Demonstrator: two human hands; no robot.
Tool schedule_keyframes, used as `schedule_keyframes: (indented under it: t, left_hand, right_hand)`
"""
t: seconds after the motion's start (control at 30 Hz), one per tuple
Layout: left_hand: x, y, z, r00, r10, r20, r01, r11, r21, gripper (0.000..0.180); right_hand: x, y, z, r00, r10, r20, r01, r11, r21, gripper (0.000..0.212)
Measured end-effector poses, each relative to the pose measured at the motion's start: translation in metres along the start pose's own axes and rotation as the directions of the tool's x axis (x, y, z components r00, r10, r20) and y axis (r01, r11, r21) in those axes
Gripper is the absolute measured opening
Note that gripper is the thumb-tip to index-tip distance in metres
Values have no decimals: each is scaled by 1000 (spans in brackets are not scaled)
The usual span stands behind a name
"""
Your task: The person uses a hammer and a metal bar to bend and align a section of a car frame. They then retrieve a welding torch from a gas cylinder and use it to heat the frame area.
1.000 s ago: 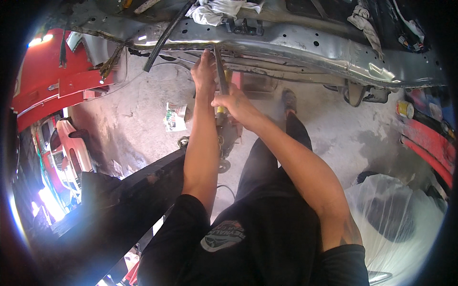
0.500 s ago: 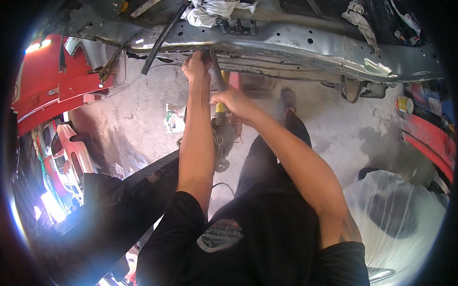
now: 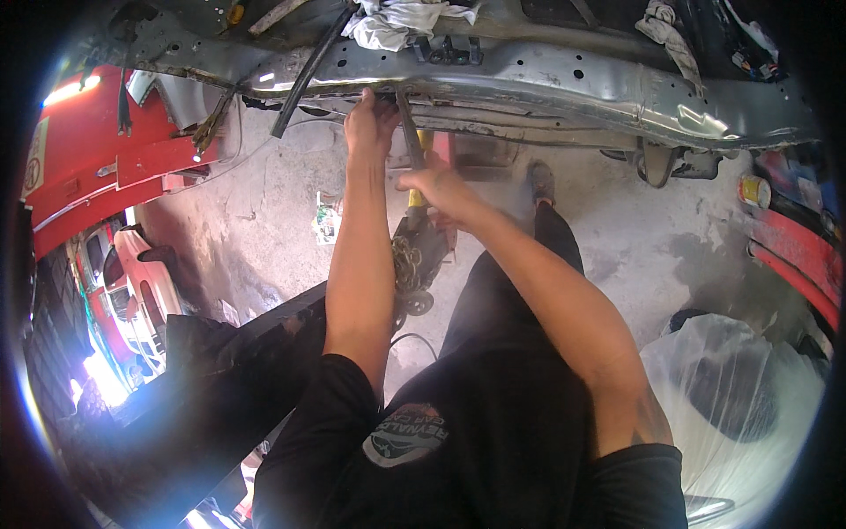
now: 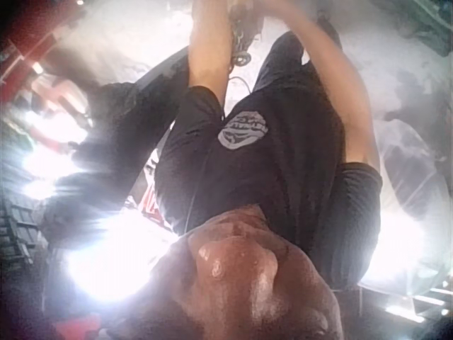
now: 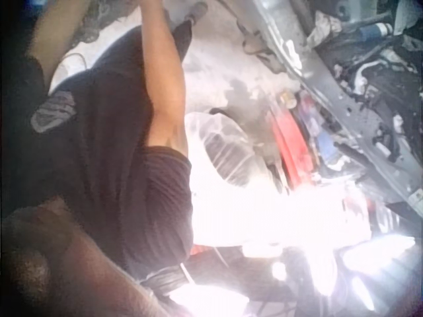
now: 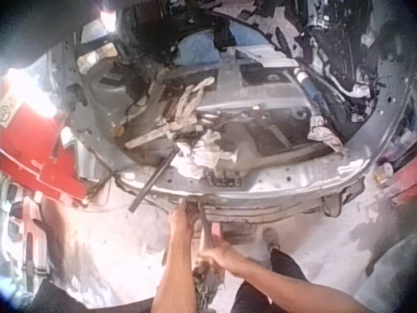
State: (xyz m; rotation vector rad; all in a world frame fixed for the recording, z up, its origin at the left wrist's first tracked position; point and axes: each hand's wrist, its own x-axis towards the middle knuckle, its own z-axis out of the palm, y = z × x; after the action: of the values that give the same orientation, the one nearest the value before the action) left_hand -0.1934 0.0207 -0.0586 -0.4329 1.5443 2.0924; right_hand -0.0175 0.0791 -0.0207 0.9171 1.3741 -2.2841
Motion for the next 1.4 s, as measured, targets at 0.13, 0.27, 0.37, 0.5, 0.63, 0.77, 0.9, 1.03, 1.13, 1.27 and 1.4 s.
schedule_keyframes:
  t: [0.13, 0.27, 0.37, 0.5, 0.63, 0.77, 0.9, 1.03, 1.13, 1.27, 1.4]
  left_hand:
    - [8, -13, -7, 996, 84, 38, -83, 996, -23, 23]
    - [5, -26, -9, 982, 115, 149, -96, 987, -128, 22]
    - [15, -27, -19, 975, 119, 189, -110, 992, -57, 31]
    - [11, -31, -13, 981, 159, 107, -154, 986, -57, 22]
    - [8, -21, -10, 973, 203, 110, -216, 969, 124, 21]
    - [-6, -7, -1, 988, 93, 121, -111, 982, 153, 19]
    - [3, -11, -2, 975, 198, 99, -212, 963, 169, 17]
    - [3, -21, 2, 959, 283, 19, -282, 949, 138, 17]
    - [4, -19, 3, 952, 304, 23, -303, 936, 181, 18]
    - [10, -24, -6, 940, 338, 50, -341, 912, 227, 20]
    - [12, -25, -7, 938, 338, 81, -348, 915, 203, 21]
  right_hand:
    - [-2, -1, -1, 999, -34, 41, 32, 999, 44, 67]
    - [-4, -5, -3, 980, -177, 85, 175, 984, 35, 67]
    - [-4, -4, -3, 977, -191, 98, 193, 981, -10, 65]
    - [-2, -2, -6, 979, -179, 94, 182, 983, -22, 63]
    - [-3, -3, -10, 984, -130, 119, 136, 990, -43, 62]
    - [3, 4, -3, 989, -131, 66, 130, 991, 12, 58]
    - [-2, -2, 2, 995, -80, 68, 78, 996, 31, 52]
    - [4, 1, -1, 982, -148, 114, 146, 989, 29, 50]
    - [8, 1, -3, 982, -104, 159, 97, 994, 47, 47]
    - [1, 0, 7, 995, -93, 44, 88, 992, 94, 39]
    - [8, 4, 6, 979, -205, 11, 204, 977, 60, 32]
